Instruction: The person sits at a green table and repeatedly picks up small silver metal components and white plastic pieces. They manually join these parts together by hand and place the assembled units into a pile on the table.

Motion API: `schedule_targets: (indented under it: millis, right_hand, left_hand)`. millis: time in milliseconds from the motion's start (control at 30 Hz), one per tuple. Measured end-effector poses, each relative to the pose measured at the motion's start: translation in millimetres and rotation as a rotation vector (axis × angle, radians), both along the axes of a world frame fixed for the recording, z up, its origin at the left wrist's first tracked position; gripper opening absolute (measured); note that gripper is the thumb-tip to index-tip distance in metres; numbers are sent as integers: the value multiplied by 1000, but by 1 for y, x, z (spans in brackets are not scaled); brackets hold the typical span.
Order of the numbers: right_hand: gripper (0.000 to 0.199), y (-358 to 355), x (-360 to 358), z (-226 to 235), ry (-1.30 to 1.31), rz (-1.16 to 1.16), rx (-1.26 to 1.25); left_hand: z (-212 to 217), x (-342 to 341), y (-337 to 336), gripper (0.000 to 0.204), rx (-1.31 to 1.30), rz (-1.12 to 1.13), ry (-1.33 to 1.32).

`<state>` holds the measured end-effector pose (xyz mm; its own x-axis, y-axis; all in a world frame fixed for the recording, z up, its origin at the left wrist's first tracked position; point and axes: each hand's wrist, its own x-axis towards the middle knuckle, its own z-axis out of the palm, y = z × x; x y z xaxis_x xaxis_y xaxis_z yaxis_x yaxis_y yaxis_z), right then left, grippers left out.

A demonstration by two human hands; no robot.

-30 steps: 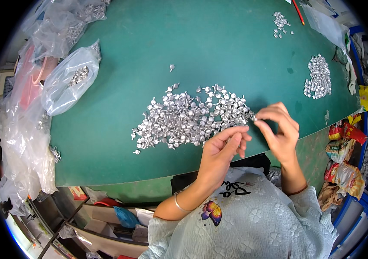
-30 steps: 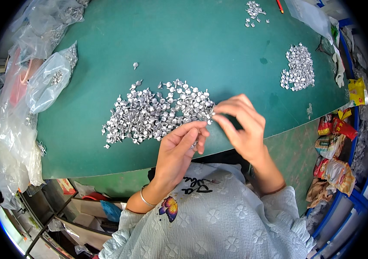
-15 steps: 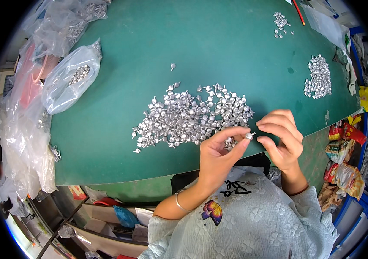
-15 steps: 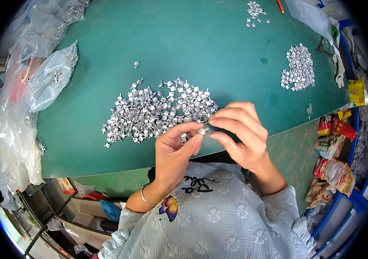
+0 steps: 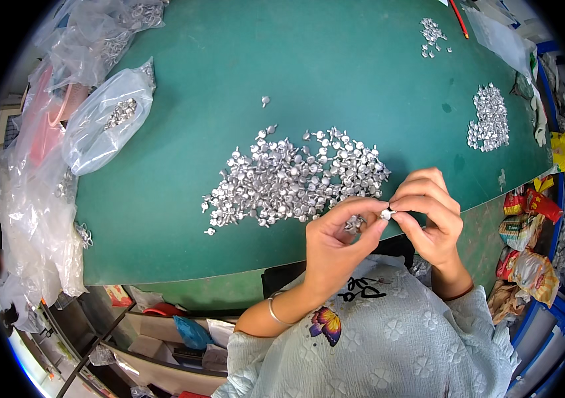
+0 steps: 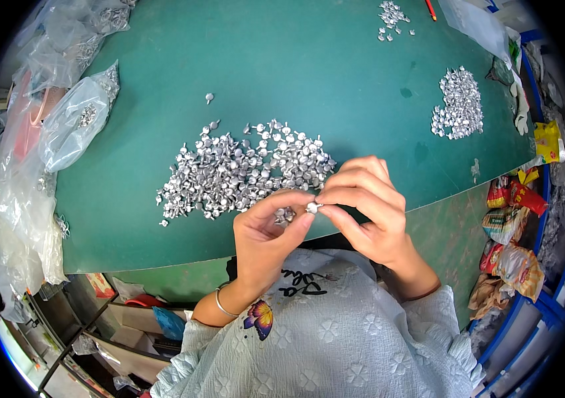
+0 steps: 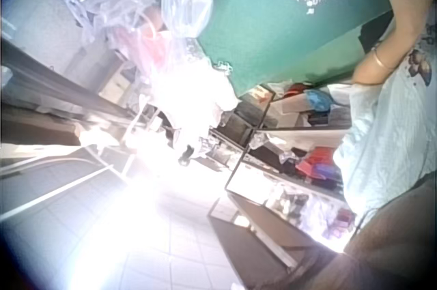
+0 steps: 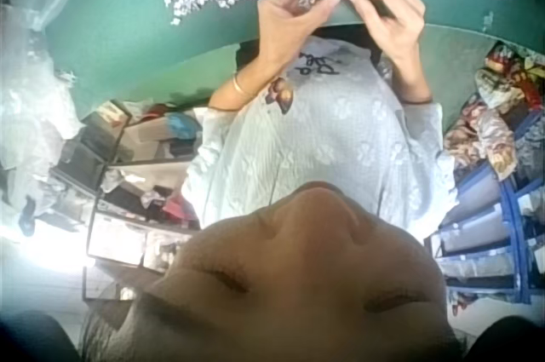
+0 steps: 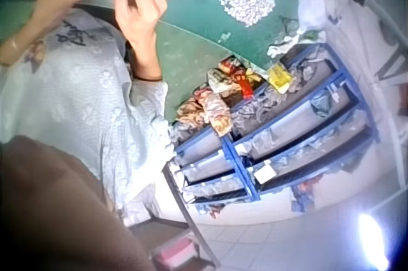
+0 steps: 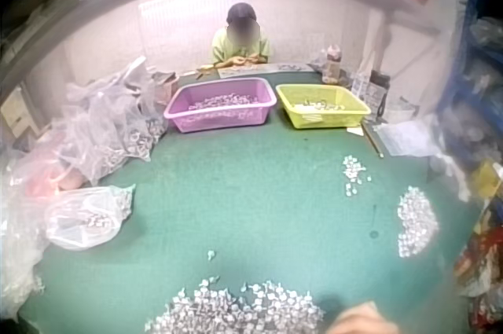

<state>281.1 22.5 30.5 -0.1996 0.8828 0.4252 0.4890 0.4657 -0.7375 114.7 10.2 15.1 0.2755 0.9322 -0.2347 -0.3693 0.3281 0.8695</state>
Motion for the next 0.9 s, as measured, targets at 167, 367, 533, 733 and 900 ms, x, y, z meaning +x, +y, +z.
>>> schedule_targets:
  millis: [167,367,533,733,900]
  right_hand:
    - [16,-1,0,0,8,11,-13]
    - [13,-1,4,-2,-28,-19,-49]
    - [7,13,53,-29,-201,-439,-76]
    - [13,12,98,-35,-814,-813,50]
    - [16,11,41,-16,-358,-409,-54]
  left_hand:
    - [-1,-1,1,23,80,0,53]
    - [-4,3,1,24,61,20,60]
    - [-6,0,0,22,-4,49,109]
    - [-10,-6,-2,18,-100,33,111]
    - [-13,-2,-4,16,-42,62,111]
